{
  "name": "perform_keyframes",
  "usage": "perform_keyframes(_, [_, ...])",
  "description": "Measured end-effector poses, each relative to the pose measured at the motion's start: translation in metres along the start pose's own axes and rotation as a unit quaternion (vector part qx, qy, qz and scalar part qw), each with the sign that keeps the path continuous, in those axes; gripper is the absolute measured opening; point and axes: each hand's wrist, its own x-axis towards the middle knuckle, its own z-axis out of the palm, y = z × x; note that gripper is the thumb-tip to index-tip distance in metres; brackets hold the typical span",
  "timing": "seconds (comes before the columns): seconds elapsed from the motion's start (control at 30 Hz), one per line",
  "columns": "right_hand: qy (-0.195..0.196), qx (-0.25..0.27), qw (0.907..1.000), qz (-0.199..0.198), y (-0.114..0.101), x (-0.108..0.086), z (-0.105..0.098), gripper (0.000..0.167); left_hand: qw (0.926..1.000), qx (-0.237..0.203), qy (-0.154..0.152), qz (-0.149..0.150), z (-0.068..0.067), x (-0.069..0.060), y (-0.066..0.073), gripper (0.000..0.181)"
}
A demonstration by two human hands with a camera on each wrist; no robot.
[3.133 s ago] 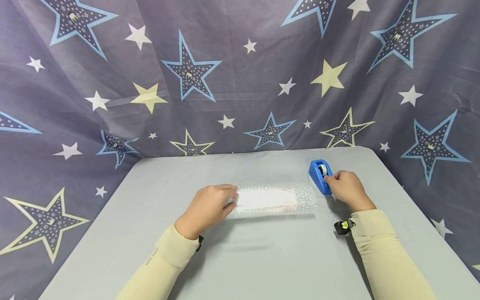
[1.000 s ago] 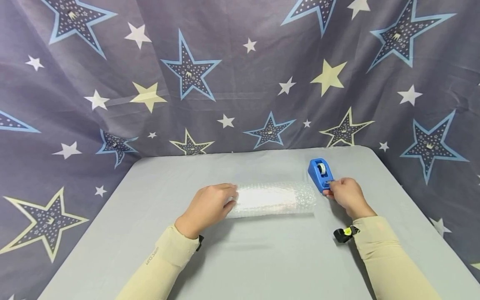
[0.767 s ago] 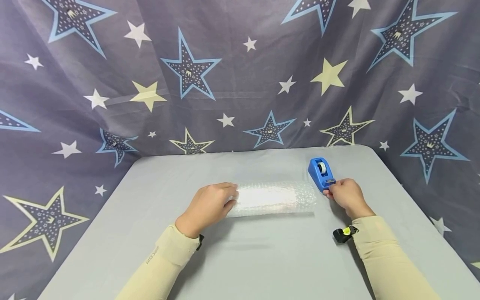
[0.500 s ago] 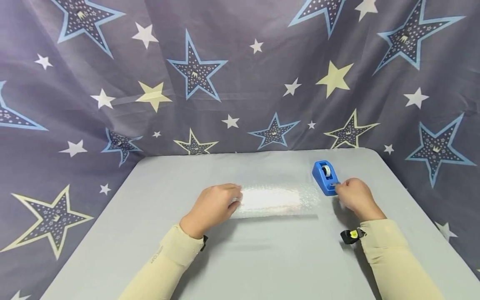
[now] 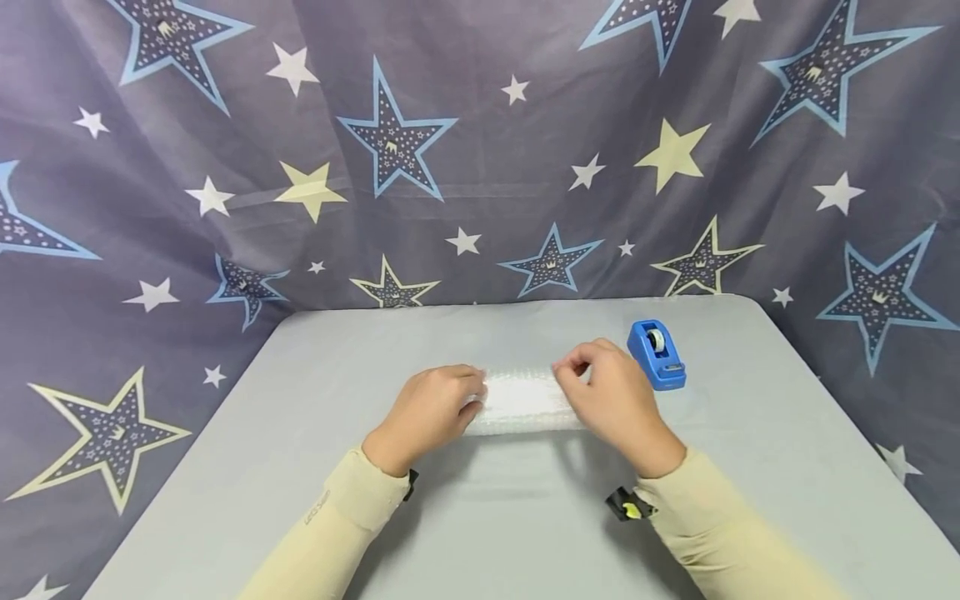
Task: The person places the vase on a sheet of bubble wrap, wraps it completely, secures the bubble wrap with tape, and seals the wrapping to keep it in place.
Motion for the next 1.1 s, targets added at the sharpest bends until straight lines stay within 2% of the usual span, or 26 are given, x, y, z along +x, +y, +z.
perform_keyframes(0.23, [-0.024, -0.006, 0.9996, 0.011, -0.015, 0.002, 0.023, 0.020, 1.0000, 0.008, -0.005, 0.001, -0.001, 0.002, 0.001, 0.013])
perform_keyframes(0.4, [-0.043, 0.001, 0.9985, 0.035, -0.018, 0.002, 0.034, 0.022, 0.9999, 0.015, -0.004, -0.001, -0.001, 0.002, 0.001, 0.013])
perform_keyframes(0.53, [-0.049, -0.012, 0.9976, 0.046, -0.017, 0.001, 0.041, 0.022, 0.9998, 0.018, -0.003, -0.001, -0.001, 0.000, 0.002, 0.012])
perform_keyframes(0.83, [-0.041, -0.065, 0.9965, 0.035, -0.012, -0.002, 0.050, 0.026, 0.9997, 0.021, 0.009, -0.002, -0.003, -0.001, 0.003, 0.012])
perform_keyframes(1.1, [-0.038, -0.102, 0.9938, 0.024, -0.012, -0.005, 0.049, 0.036, 0.9998, 0.019, 0.007, -0.003, -0.002, -0.001, 0.004, 0.013])
